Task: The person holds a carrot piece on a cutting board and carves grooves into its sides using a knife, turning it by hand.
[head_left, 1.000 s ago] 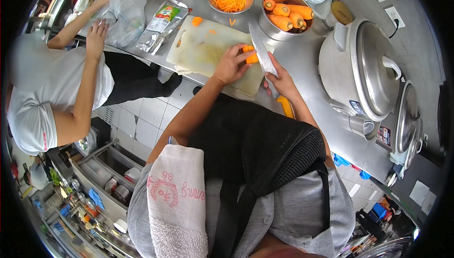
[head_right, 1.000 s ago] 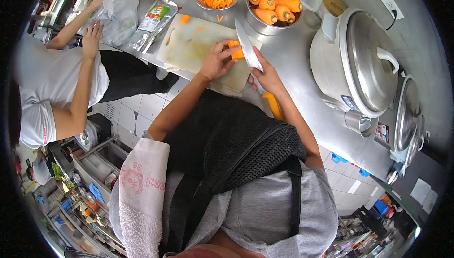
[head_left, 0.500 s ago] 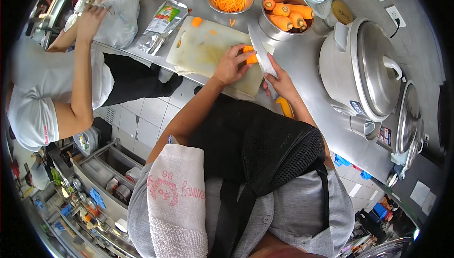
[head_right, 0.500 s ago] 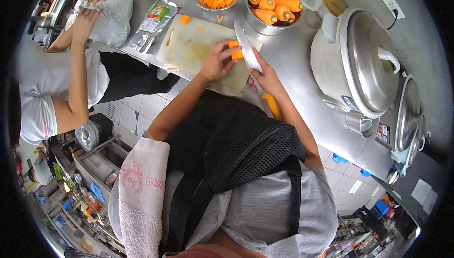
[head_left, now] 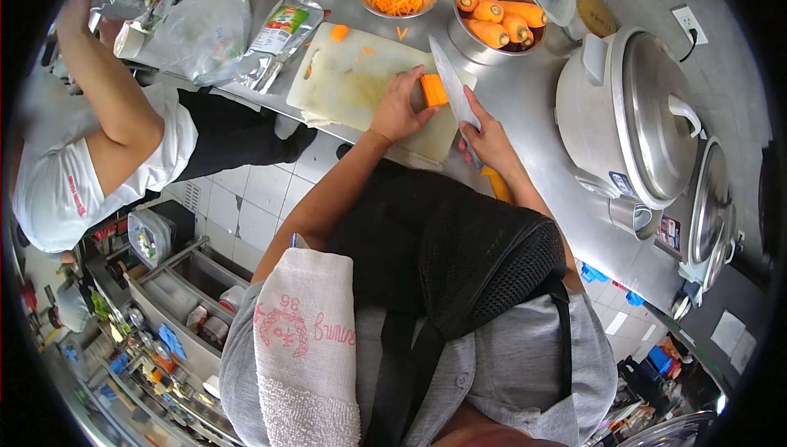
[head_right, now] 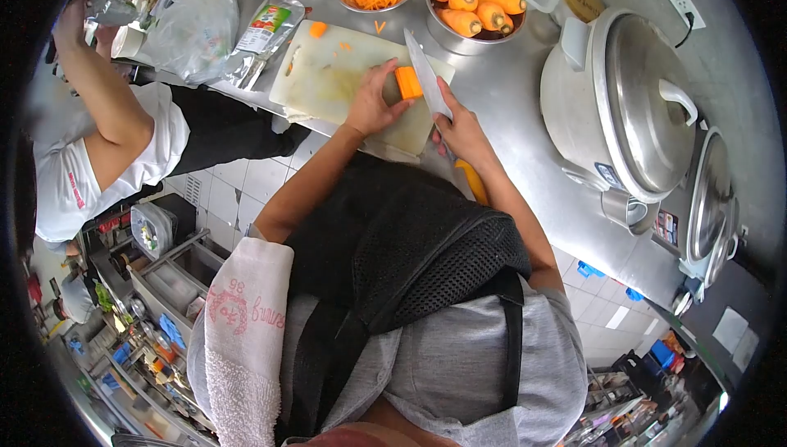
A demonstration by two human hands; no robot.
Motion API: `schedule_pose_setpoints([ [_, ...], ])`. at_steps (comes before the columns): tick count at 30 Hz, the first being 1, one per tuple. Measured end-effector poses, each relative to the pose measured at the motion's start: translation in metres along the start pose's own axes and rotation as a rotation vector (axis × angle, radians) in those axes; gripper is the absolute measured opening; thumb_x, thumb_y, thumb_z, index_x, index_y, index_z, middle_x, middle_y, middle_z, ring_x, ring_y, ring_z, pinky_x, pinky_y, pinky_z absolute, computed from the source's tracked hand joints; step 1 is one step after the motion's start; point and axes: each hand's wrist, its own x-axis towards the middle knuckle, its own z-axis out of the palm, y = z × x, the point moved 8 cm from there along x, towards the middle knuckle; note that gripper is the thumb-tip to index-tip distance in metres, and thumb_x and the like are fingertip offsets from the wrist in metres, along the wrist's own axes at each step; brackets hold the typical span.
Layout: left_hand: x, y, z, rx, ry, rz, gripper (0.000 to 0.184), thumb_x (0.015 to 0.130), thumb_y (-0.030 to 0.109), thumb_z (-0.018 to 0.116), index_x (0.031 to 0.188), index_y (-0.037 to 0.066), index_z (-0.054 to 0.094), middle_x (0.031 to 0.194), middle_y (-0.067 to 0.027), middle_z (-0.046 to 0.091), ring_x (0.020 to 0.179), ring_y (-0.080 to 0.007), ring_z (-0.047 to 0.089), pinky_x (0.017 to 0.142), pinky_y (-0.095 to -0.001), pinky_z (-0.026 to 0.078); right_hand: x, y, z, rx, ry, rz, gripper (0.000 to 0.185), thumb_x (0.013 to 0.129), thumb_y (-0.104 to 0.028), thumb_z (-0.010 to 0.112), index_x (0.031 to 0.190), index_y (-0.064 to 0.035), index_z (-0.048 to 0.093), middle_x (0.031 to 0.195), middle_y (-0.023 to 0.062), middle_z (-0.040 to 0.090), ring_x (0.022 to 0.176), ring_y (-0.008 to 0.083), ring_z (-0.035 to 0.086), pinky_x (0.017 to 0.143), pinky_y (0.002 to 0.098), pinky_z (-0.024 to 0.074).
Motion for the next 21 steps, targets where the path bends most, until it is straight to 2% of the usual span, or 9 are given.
schedule_pose_setpoints([
  [2,0.003,0.004,0.000,0.153,-0.026,0.048,0.079,0.074,0.024,0.093,0.141,0.003,0.058,0.130,-0.0194,0.065,0.122,-0.0397,0.060,0.105,-0.0480,0.047,0.000,-0.001,-0.001,-0.014,-0.004,0.014,0.075,0.102,-0.003,0.054,0.169,-0.0232,0.027,0.080,0.0112,0.068,0.056,0.0163,0.063,0.056,0.0358,0.0565],
  [10,0.003,0.000,0.000,0.138,-0.017,0.089,0.075,0.071,0.024,0.094,0.135,0.001,0.063,0.126,-0.0191,0.067,0.120,-0.0388,0.060,0.105,-0.0473,0.046,0.002,-0.011,-0.003,-0.019,-0.008,-0.021,0.076,0.101,-0.001,0.055,0.169,-0.0229,0.028,0.085,0.0139,0.071,0.059,0.0169,0.066,0.056,0.0367,0.0574],
  [12,0.002,-0.004,0.001,0.133,-0.022,0.090,0.075,0.071,0.024,0.094,0.135,0.000,0.063,0.126,-0.0191,0.067,0.120,-0.0388,0.060,0.106,-0.0474,0.046,0.003,-0.011,-0.004,-0.035,-0.043,0.018,0.076,0.102,-0.001,0.054,0.169,-0.0224,0.027,0.080,0.0117,0.069,0.057,0.0168,0.065,0.056,0.0365,0.0567],
  [14,-0.001,-0.013,0.006,0.117,-0.074,0.036,0.077,0.074,0.028,0.092,0.139,0.003,0.061,0.139,-0.0168,0.064,0.134,-0.0371,0.055,0.113,-0.0484,0.041,0.006,-0.008,-0.006,-0.043,-0.070,0.027,0.075,0.102,-0.002,0.054,0.169,-0.0225,0.026,0.077,0.0104,0.068,0.056,0.0170,0.064,0.056,0.0363,0.0560],
  [18,-0.001,-0.016,0.008,0.109,-0.079,0.031,0.076,0.074,0.029,0.092,0.138,0.003,0.061,0.138,-0.0168,0.065,0.134,-0.0373,0.055,0.114,-0.0486,0.041,0.011,-0.004,-0.008,-0.078,-0.122,0.002,0.075,0.103,-0.006,0.053,0.170,-0.0237,0.025,0.069,0.0073,0.065,0.052,0.0178,0.063,0.055,0.0355,0.0542],
  [21,0.000,-0.015,0.007,0.092,-0.090,0.035,0.076,0.074,0.028,0.093,0.139,0.003,0.061,0.137,-0.0172,0.065,0.133,-0.0379,0.055,0.114,-0.0488,0.041,0.013,-0.003,-0.008,-0.078,-0.126,-0.003,0.075,0.103,-0.006,0.053,0.170,-0.0247,0.025,0.070,0.0079,0.065,0.051,0.0181,0.063,0.055,0.0356,0.0541],
])
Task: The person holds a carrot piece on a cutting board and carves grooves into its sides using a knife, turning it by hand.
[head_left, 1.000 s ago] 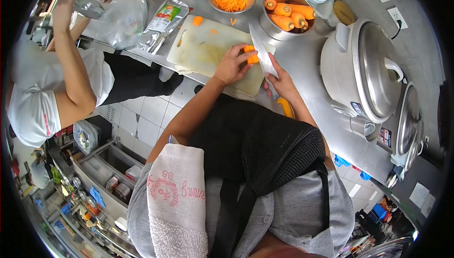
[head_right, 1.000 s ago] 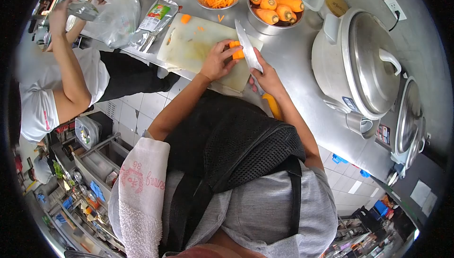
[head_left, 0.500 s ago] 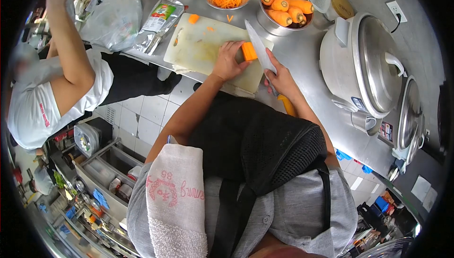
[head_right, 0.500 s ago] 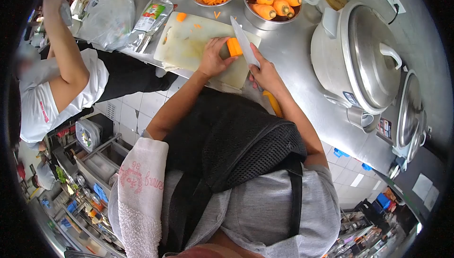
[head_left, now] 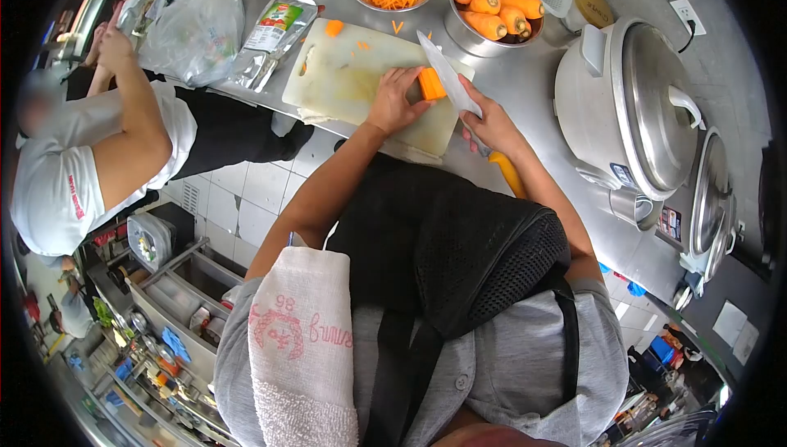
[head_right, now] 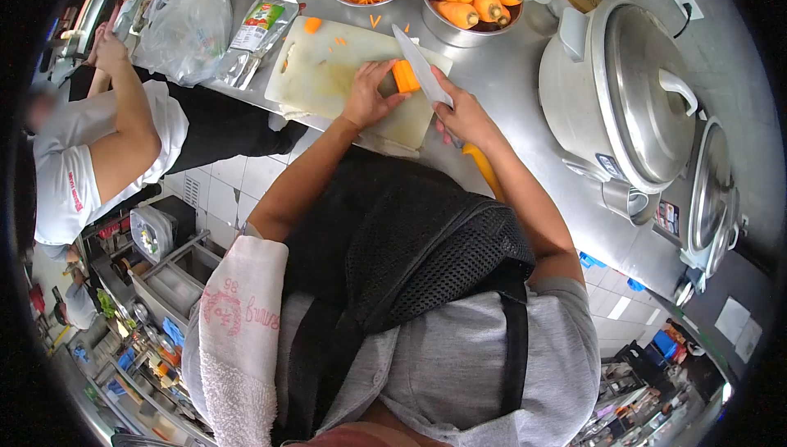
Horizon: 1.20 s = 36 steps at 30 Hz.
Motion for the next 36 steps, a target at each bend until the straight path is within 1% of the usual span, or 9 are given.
schedule_pose_setpoints([
  [4,-0.001,0.000,0.001,0.014,-0.004,-0.003,0.076,0.074,0.028,0.093,0.138,0.001,0.061,0.136,-0.0176,0.066,0.132,-0.0379,0.056,0.113,-0.0492,0.042,-0.001,0.002,0.003,-0.009,0.013,0.013,0.075,0.103,-0.006,0.053,0.170,-0.0246,0.025,0.071,0.0079,0.065,0.051,0.0175,0.063,0.054,0.0356,0.0537],
  [6,0.001,0.000,0.001,0.006,-0.011,-0.017,0.076,0.074,0.028,0.093,0.138,0.001,0.062,0.135,-0.0177,0.066,0.132,-0.0379,0.057,0.113,-0.0493,0.043,0.000,0.006,0.006,0.059,0.016,0.044,0.077,0.102,0.003,0.054,0.169,-0.0240,0.027,0.110,0.0118,0.067,0.064,0.0134,0.061,0.053,0.0328,0.0570],
  [10,0.003,0.013,-0.008,0.030,0.060,0.059,0.074,0.073,0.024,0.094,0.136,0.000,0.063,0.126,-0.0197,0.070,0.118,-0.0407,0.063,0.105,-0.0480,0.049,0.001,0.011,0.014,0.063,0.057,0.012,0.077,0.102,0.003,0.055,0.169,-0.0232,0.027,0.106,0.0111,0.067,0.064,0.0133,0.061,0.052,0.0326,0.0562],
  [12,0.002,0.014,-0.008,0.031,0.069,0.054,0.074,0.072,0.025,0.094,0.136,0.000,0.064,0.126,-0.0197,0.070,0.118,-0.0405,0.063,0.105,-0.0477,0.049,0.002,0.007,0.017,0.145,0.114,-0.071,0.075,0.103,-0.003,0.054,0.169,-0.0227,0.026,0.073,0.0088,0.065,0.051,0.0155,0.061,0.053,0.0339,0.0543],
  [23,0.001,0.011,-0.007,0.070,0.047,0.029,0.074,0.074,0.029,0.093,0.135,0.000,0.063,0.131,-0.0180,0.069,0.126,-0.0375,0.061,0.112,-0.0468,0.045,0.004,0.000,0.011,0.086,0.089,-0.086,0.074,0.102,-0.001,0.053,0.169,-0.0200,0.028,0.078,0.0104,0.067,0.052,0.0165,0.062,0.053,0.0348,0.0557],
  [26,0.002,0.013,-0.009,0.086,0.091,0.100,0.076,0.071,0.028,0.096,0.134,-0.001,0.065,0.124,-0.0197,0.071,0.117,-0.0399,0.064,0.104,-0.0479,0.050,0.005,-0.005,0.004,0.049,0.021,-0.053,0.075,0.102,-0.002,0.053,0.169,-0.0200,0.027,0.078,0.0099,0.067,0.052,0.0169,0.062,0.054,0.0352,0.0560],
  [31,0.001,0.010,-0.006,0.064,0.065,0.062,0.075,0.072,0.026,0.094,0.136,0.000,0.063,0.126,-0.0192,0.070,0.119,-0.0402,0.064,0.105,-0.0481,0.050,0.003,-0.021,0.000,0.037,-0.046,-0.106,0.075,0.102,-0.003,0.053,0.169,-0.0203,0.026,0.075,0.0079,0.066,0.051,0.0167,0.061,0.056,0.0352,0.0555],
  [34,0.002,0.008,-0.006,0.055,0.064,0.032,0.075,0.074,0.024,0.093,0.138,0.001,0.062,0.128,-0.0189,0.069,0.119,-0.0404,0.063,0.106,-0.0480,0.049,-0.004,-0.017,-0.005,-0.003,0.091,-0.005,0.075,0.102,-0.003,0.054,0.169,-0.0206,0.026,0.074,0.0067,0.065,0.052,0.0157,0.060,0.056,0.0343,0.0543],
  [36,-0.003,0.010,-0.003,0.053,0.053,0.025,0.075,0.075,0.024,0.093,0.138,0.001,0.061,0.130,-0.0187,0.069,0.120,-0.0405,0.063,0.107,-0.0479,0.049,-0.007,-0.014,-0.004,0.097,0.131,-0.051,0.075,0.104,0.000,0.054,0.170,-0.0205,0.023,0.097,0.0084,0.066,0.064,0.0126,0.060,0.054,0.0323,0.0561],
])
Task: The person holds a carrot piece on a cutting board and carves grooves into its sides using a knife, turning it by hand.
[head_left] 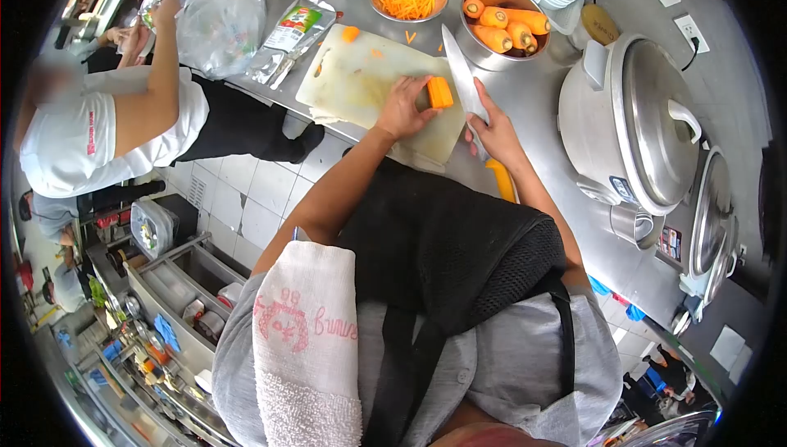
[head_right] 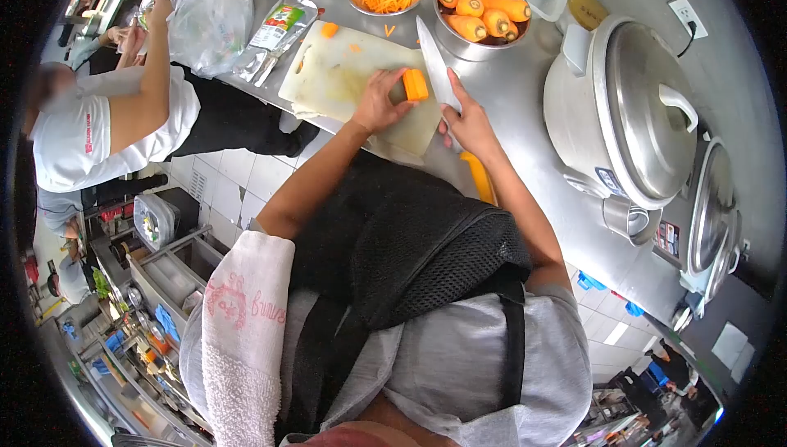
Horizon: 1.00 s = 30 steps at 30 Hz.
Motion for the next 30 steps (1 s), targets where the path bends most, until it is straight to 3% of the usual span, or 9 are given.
schedule_pose_setpoints([
  [7,0.002,0.000,0.000,-0.013,-0.001,0.014,0.075,0.075,0.024,0.092,0.138,0.001,0.060,0.130,-0.0183,0.068,0.120,-0.0400,0.062,0.107,-0.0486,0.048,0.003,0.016,0.007,0.127,-0.028,0.025,0.073,0.106,-0.001,0.054,0.170,-0.0195,0.024,0.092,0.0079,0.065,0.062,0.0125,0.058,0.054,0.0319,0.0552],
  [30,0.000,-0.005,0.003,-0.001,-0.033,-0.047,0.076,0.074,0.029,0.093,0.137,0.000,0.062,0.132,-0.0198,0.068,0.126,-0.0388,0.061,0.113,-0.0472,0.044,-0.004,0.013,0.011,-0.010,-0.054,0.108,0.074,0.105,-0.002,0.055,0.169,-0.0244,0.027,0.087,0.0081,0.067,0.059,0.0127,0.059,0.055,0.0328,0.0549],
])
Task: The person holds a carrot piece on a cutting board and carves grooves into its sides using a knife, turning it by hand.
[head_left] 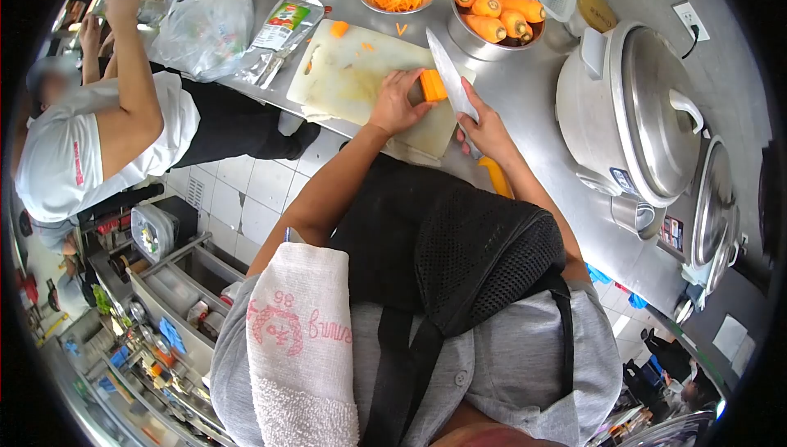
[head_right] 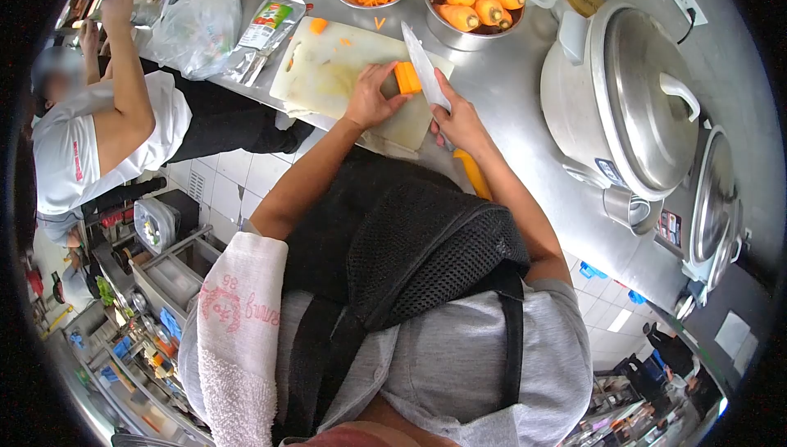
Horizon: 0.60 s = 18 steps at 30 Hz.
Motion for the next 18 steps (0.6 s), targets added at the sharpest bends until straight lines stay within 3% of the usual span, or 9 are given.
schedule_pose_setpoints([
  [3,0.002,0.000,0.000,0.013,-0.007,-0.011,0.076,0.074,0.029,0.093,0.138,0.000,0.062,0.132,-0.0196,0.069,0.127,-0.0383,0.060,0.113,-0.0469,0.044,0.003,0.005,0.000,0.030,0.011,-0.067,0.074,0.105,-0.001,0.055,0.169,-0.0233,0.026,0.090,0.0090,0.066,0.060,0.0128,0.060,0.054,0.0327,0.0549],
  [5,0.003,0.010,-0.008,0.031,0.081,0.098,0.075,0.071,0.025,0.094,0.134,-0.001,0.063,0.117,-0.0203,0.071,0.110,-0.0409,0.064,0.101,-0.0484,0.050,0.003,0.007,0.000,0.043,-0.003,-0.071,0.075,0.104,-0.001,0.055,0.169,-0.0225,0.026,0.093,0.0093,0.066,0.061,0.0130,0.060,0.054,0.0326,0.0551],
  [15,0.003,0.002,-0.002,-0.023,0.016,0.055,0.076,0.071,0.025,0.095,0.135,0.000,0.065,0.119,-0.0195,0.072,0.111,-0.0392,0.065,0.100,-0.0475,0.051,0.007,0.014,0.005,0.171,-0.067,-0.051,0.075,0.104,0.002,0.054,0.170,-0.0202,0.025,0.108,0.0098,0.065,0.066,0.0134,0.060,0.053,0.0315,0.0557],
  [18,0.003,0.000,-0.002,0.027,0.011,0.034,0.078,0.071,0.028,0.094,0.137,0.001,0.062,0.129,-0.0168,0.070,0.119,-0.0371,0.063,0.110,-0.0467,0.045,0.008,0.011,0.006,0.126,-0.045,-0.039,0.075,0.104,0.001,0.054,0.170,-0.0204,0.025,0.110,0.0098,0.064,0.067,0.0129,0.060,0.052,0.0315,0.0558],
])
